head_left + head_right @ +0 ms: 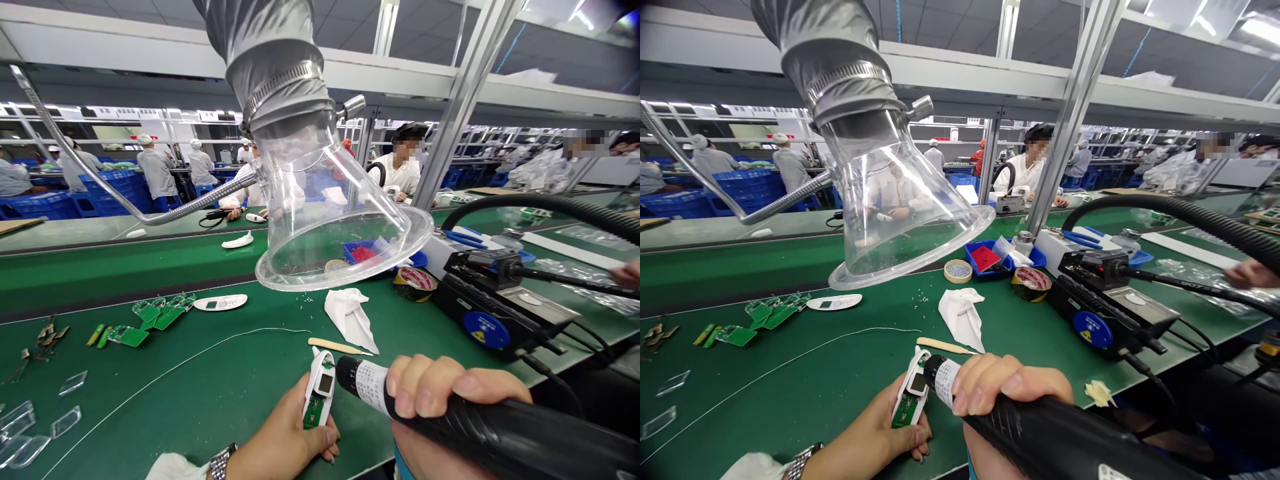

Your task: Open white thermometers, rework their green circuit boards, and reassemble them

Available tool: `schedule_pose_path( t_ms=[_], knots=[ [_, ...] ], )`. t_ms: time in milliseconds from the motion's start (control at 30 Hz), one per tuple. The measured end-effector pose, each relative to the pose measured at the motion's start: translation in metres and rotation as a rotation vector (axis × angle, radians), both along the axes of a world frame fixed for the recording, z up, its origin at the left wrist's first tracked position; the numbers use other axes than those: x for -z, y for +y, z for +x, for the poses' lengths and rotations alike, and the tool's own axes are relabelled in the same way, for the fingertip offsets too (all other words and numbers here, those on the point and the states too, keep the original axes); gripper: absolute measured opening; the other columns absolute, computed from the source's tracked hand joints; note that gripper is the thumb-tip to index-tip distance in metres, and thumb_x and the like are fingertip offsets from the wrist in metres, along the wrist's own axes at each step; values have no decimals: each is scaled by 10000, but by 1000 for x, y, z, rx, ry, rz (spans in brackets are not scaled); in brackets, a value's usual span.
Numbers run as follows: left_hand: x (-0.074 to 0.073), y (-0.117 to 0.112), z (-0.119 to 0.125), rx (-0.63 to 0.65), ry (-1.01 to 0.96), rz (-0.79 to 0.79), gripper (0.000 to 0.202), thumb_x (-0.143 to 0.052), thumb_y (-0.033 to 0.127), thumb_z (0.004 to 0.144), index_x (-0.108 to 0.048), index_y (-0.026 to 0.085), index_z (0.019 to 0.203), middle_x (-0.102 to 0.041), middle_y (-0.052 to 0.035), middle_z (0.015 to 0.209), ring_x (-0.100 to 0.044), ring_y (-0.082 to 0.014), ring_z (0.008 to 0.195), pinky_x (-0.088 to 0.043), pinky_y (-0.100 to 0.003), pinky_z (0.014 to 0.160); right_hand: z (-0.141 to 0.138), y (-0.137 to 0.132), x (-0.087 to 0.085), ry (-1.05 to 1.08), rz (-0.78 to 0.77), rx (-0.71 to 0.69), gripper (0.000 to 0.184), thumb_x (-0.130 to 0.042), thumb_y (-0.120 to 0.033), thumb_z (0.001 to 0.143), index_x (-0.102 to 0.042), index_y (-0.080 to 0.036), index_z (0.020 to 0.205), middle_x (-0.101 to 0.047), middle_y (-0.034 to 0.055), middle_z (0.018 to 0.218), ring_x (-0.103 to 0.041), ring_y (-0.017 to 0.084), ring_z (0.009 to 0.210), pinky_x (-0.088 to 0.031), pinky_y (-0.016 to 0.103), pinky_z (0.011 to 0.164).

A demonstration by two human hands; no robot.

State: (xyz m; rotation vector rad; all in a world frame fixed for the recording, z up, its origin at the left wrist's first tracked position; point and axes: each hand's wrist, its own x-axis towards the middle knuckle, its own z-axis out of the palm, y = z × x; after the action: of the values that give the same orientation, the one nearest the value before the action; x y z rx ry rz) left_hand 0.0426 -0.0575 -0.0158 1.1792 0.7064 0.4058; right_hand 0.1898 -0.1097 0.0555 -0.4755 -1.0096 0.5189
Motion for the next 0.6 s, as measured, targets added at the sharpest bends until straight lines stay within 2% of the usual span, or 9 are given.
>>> schedule_pose_path(
  t_ms=[67,167,267,333,400,500,600],
  knots=[
    [-1,1,0,-10,0,-27,515,-683,267,668,-414,153,1093,-560,24,699,-570,-119,610,-469,-261,604,1,-3,-3,10,-6,29,147,-462,-354,862,-575,-278,807,-588,-40,555,-522,141,452,-408,297,464],
    [-2,2,0,-59,-16,-84,560,-728,287,627,-409,162,1071,-579,26,677,-582,-126,594,-463,-261,593,3,-7,-5,17,-14,62,167,-459,-403,842,-572,-282,819,-568,-41,539,-494,133,426,-391,285,434],
    [-4,5,0,-148,-55,-145,491,-762,286,594,-450,157,949,-607,8,681,-594,-132,595,-463,-267,599,3,-9,-2,96,24,79,196,-552,-447,779,-551,-263,846,-531,-65,534,-450,102,397,-367,251,410],
    [-5,9,-1,-227,-97,-202,445,-777,264,577,-471,147,879,-617,-1,690,-596,-127,605,-466,-269,622,3,-9,0,143,36,46,204,-572,-425,776,-539,-245,866,-508,-77,528,-422,81,377,-351,228,396],
    [-7,13,-3,-283,-142,-261,427,-784,231,572,-486,139,865,-625,-5,701,-596,-119,624,-466,-262,644,3,-9,3,146,23,-25,199,-515,-425,821,-538,-235,877,-496,-74,516,-412,77,362,-344,216,384],
    [-10,17,-5,-304,-192,-317,413,-779,198,591,-495,133,885,-637,-13,714,-597,-113,645,-461,-251,656,0,-9,5,147,-43,-95,226,-459,-447,851,-546,-239,865,-503,-56,514,-443,91,379,-366,220,403],
    [-12,16,-6,-297,-212,-324,405,-776,192,601,-503,130,894,-637,-9,706,-592,-109,633,-458,-248,647,-6,-11,5,165,-89,-98,261,-522,-503,791,-544,-251,858,-524,-49,534,-474,101,415,-390,235,440]
  ],
)
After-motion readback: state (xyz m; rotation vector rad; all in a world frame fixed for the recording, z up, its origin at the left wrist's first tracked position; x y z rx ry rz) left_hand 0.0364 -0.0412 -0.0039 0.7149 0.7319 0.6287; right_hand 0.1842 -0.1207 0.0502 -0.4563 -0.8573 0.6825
